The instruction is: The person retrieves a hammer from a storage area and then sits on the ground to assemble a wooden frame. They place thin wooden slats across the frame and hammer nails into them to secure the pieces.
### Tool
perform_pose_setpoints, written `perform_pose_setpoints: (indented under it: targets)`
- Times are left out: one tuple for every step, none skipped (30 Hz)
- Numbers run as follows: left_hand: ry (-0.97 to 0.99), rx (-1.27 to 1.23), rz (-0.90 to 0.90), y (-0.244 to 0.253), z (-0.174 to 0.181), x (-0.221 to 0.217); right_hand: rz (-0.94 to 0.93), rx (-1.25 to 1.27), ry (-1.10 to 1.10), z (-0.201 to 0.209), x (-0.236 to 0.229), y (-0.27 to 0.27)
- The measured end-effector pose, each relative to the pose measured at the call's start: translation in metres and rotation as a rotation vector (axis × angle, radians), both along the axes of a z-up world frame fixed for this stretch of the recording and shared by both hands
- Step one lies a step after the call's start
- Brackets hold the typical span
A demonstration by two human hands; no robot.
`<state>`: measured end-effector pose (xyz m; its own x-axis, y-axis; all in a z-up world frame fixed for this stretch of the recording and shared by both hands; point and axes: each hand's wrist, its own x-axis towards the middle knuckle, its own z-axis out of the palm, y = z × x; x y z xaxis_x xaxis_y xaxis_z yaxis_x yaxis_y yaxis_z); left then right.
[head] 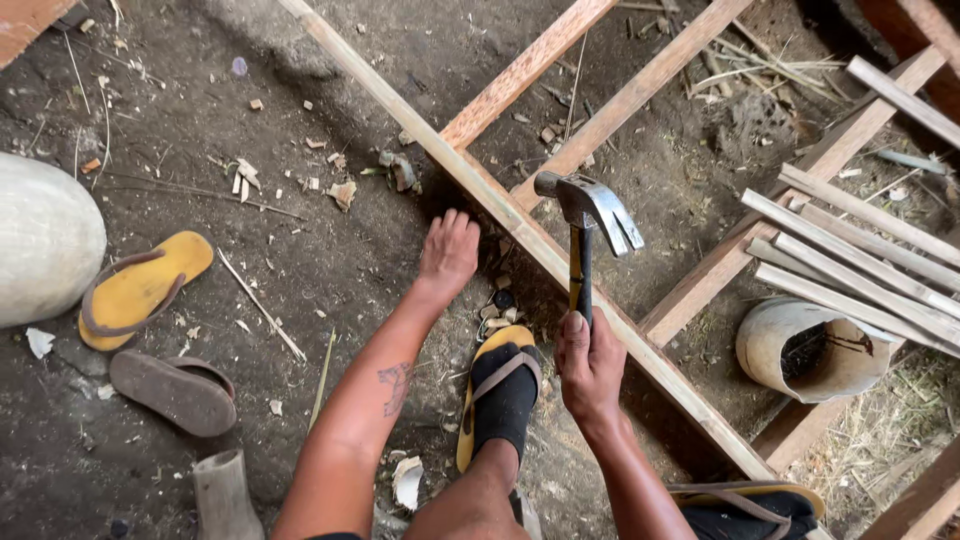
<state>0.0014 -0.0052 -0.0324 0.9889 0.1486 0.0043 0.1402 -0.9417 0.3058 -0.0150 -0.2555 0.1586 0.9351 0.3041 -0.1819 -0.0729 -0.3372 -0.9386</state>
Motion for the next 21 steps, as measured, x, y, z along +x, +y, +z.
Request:
perform_pose_setpoints:
  targets:
    - [0.004, -0.040, 0.022, -0.001, -0.001, 0.002, 0.007, 0.006, -0.020, 0.004, 0.003, 0.002]
    - [-0.011, -0.052, 0.062, -0.001, -0.002, 0.005, 0.015, 0.012, -0.039, 0.007, 0.006, 0.004]
    - [-0.017, -0.066, 0.105, -0.003, -0.005, 0.003, 0.025, 0.016, -0.049, 0.010, 0.006, 0.006]
    - [-0.023, -0.079, 0.147, -0.005, -0.008, 0.003, 0.018, 0.025, -0.027, 0.012, 0.005, 0.008]
    - [0.021, -0.087, 0.186, -0.006, -0.012, 0.006, 0.012, 0.035, -0.011, 0.013, 0.005, 0.010]
    - [0.065, -0.095, 0.224, -0.006, -0.016, 0.011, 0.006, 0.045, 0.006, 0.013, 0.004, 0.013]
    - [0.115, -0.107, 0.262, -0.007, -0.019, 0.014, -0.003, 0.053, 0.026, 0.013, 0.002, 0.014]
    - [0.178, -0.100, 0.296, -0.007, -0.023, 0.018, -0.013, 0.060, 0.046, 0.012, 0.000, 0.016]
    - [0.233, -0.092, 0.331, -0.005, -0.025, 0.027, -0.021, 0.070, 0.059, 0.010, 0.000, 0.017]
    - [0.288, -0.085, 0.366, -0.002, -0.027, 0.035, -0.029, 0.079, 0.069, 0.007, 0.001, 0.019]
    - [0.299, -0.161, 0.427, -0.004, -0.028, 0.036, -0.039, 0.083, 0.089, 0.006, -0.003, 0.017]
    - [0.309, -0.237, 0.489, -0.006, -0.028, 0.037, -0.049, 0.087, 0.108, 0.005, -0.007, 0.014]
    - [0.320, -0.310, 0.550, -0.006, -0.026, 0.037, -0.048, 0.086, 0.131, 0.004, -0.010, 0.013]
    - [0.288, -0.325, 0.579, -0.007, -0.024, 0.035, -0.047, 0.086, 0.155, 0.003, -0.012, 0.012]
    - [0.246, -0.339, 0.605, -0.007, -0.019, 0.040, -0.046, 0.088, 0.169, 0.002, -0.011, 0.012]
    - [0.204, -0.353, 0.630, -0.008, -0.014, 0.043, -0.047, 0.095, 0.171, 0.001, -0.009, 0.012]
    - [0.264, -0.398, 0.643, -0.008, -0.009, 0.041, -0.046, 0.101, 0.180, -0.001, -0.010, 0.013]
    - [0.324, -0.442, 0.655, -0.009, -0.004, 0.039, -0.045, 0.107, 0.190, -0.002, -0.010, 0.015]
    - [0.387, -0.489, 0.668, -0.012, 0.001, 0.034, -0.043, 0.098, 0.194, -0.003, -0.012, 0.014]
    - [0.382, -0.447, 0.619, -0.015, 0.004, 0.028, -0.042, 0.089, 0.198, -0.003, -0.014, 0.013]
    - [0.368, -0.401, 0.568, -0.014, 0.007, 0.026, -0.040, 0.087, 0.194, -0.004, -0.013, 0.015]
